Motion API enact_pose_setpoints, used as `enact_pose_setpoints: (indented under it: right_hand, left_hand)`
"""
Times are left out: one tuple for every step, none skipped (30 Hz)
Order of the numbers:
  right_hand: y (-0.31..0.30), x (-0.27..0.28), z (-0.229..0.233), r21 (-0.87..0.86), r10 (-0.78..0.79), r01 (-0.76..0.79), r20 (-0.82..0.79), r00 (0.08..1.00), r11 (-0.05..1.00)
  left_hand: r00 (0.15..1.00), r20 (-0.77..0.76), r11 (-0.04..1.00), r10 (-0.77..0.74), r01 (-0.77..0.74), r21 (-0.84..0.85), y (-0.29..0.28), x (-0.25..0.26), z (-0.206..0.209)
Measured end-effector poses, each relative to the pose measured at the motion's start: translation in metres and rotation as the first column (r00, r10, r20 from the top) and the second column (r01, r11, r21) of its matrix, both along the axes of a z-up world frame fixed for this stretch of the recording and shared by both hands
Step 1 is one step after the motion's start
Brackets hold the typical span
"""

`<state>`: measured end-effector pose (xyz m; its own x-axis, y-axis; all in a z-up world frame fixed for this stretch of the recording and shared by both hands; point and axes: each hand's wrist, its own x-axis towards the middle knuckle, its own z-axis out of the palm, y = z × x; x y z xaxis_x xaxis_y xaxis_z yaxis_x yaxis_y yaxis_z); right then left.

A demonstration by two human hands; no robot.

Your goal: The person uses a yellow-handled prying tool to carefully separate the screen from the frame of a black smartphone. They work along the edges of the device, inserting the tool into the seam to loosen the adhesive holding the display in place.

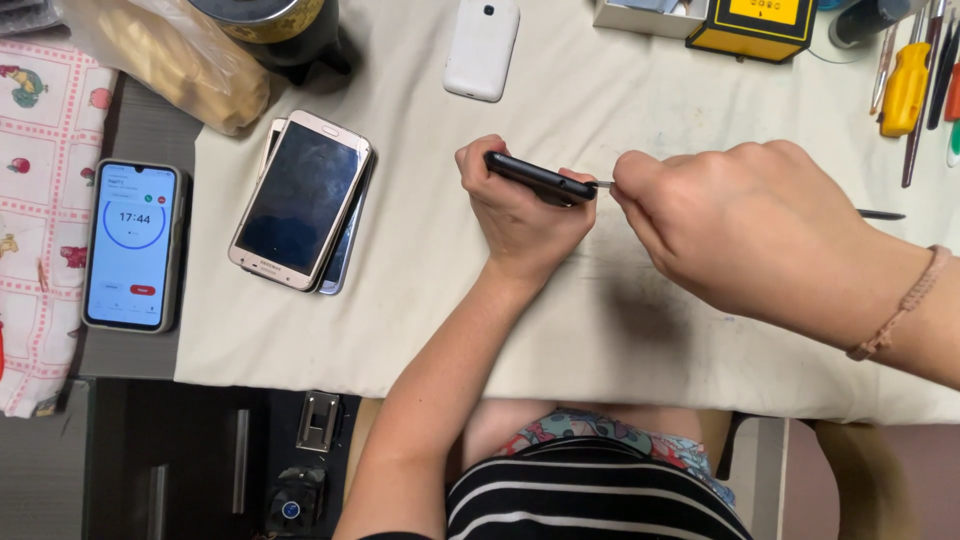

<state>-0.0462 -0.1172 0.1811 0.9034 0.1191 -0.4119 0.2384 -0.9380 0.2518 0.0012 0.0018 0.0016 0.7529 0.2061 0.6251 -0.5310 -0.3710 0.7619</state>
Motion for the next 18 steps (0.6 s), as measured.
enact_pose_setpoints:
  right_hand:
    - [0.000, 0.000, 0.000, 0.001, 0.003, -0.003, -0.003, 1.000, 1.000]
    - [0.000, -0.001, -0.001, -0.006, 0.021, -0.021, 0.022, 1.000, 1.000]
    - [-0.001, -0.001, -0.001, -0.014, 0.038, -0.037, 0.052, 0.998, 0.999]
    - [0.000, 0.000, 0.000, -0.014, 0.039, -0.038, 0.053, 0.998, 0.999]
    - [0.001, 0.000, 0.002, -0.012, 0.034, -0.034, 0.053, 0.998, 0.999]
    - [0.002, -0.001, 0.003, -0.011, 0.029, -0.029, 0.052, 0.998, 1.000]
    - [0.004, 0.000, 0.004, -0.008, 0.031, -0.031, 0.049, 0.998, 0.999]
    - [0.006, 0.001, 0.006, -0.010, -0.003, 0.003, 0.009, 1.000, 1.000]
    - [0.008, 0.003, 0.008, -0.015, -0.037, 0.036, -0.025, 0.999, 0.999]
    - [0.009, 0.004, 0.009, -0.015, -0.035, 0.035, -0.022, 0.999, 0.999]
    - [0.009, 0.003, 0.009, -0.032, -0.043, 0.042, -0.030, 0.999, 0.999]
    - [0.010, 0.003, 0.009, -0.049, -0.050, 0.048, -0.038, 0.998, 0.998]
    - [0.012, 0.004, 0.012, -0.049, -0.052, 0.050, -0.040, 0.998, 0.998]
    - [0.014, 0.005, 0.016, -0.090, -0.051, 0.044, -0.075, 0.996, 0.995]
    - [0.016, 0.005, 0.019, -0.131, -0.053, 0.038, -0.110, 0.993, 0.991]
    - [0.016, 0.005, 0.020, -0.130, -0.055, 0.040, -0.112, 0.992, 0.991]
    - [0.017, 0.005, 0.021, -0.151, -0.018, 0.000, -0.118, 0.993, 0.988]
    - [0.017, 0.005, 0.023, -0.172, 0.020, -0.041, -0.125, 0.992, 0.984]
  left_hand:
    - [1.000, -0.003, 1.000, 0.003, -0.003, 0.001, 0.000, 0.000, -0.001]
    - [1.000, 0.004, 1.000, -0.002, 0.002, -0.003, 0.000, 0.000, -0.001]
    - [1.000, 0.014, 1.000, -0.009, 0.009, -0.007, 0.000, 0.001, -0.002]
    - [1.000, 0.016, 1.000, -0.008, 0.008, -0.006, 0.000, 0.002, -0.001]
    - [1.000, 0.020, 1.000, 0.000, 0.000, 0.000, 0.000, 0.001, -0.001]
    - [1.000, 0.023, 1.000, 0.007, -0.007, 0.006, 0.000, 0.001, -0.001]
    - [1.000, 0.020, 1.000, 0.008, -0.009, 0.008, 0.000, 0.000, -0.001]
    - [1.000, 0.013, 1.000, 0.001, -0.001, 0.000, 0.000, -0.001, -0.001]
    - [1.000, 0.011, 1.000, -0.006, 0.006, -0.011, -0.001, 0.000, -0.001]
    - [1.000, 0.014, 1.000, -0.004, 0.004, -0.011, 0.000, 0.001, 0.000]
    - [1.000, 0.012, 1.000, -0.006, 0.006, -0.012, 0.000, 0.000, 0.001]
    - [1.000, 0.010, 1.000, -0.008, 0.008, -0.013, 0.000, 0.000, 0.001]
    - [1.000, 0.007, 1.000, -0.010, 0.010, -0.013, 0.000, 0.000, 0.002]
    - [1.000, -0.002, 1.000, -0.008, 0.008, -0.011, 0.000, 0.000, 0.002]
    - [1.000, -0.010, 1.000, -0.007, 0.007, -0.010, 0.000, -0.001, 0.001]
    - [1.000, -0.012, 1.000, -0.009, 0.009, -0.009, -0.001, -0.001, 0.001]
    - [1.000, -0.005, 1.000, -0.003, 0.003, -0.009, -0.001, -0.001, 0.001]
    - [1.000, 0.002, 1.000, 0.003, -0.003, -0.008, -0.001, -0.001, 0.001]
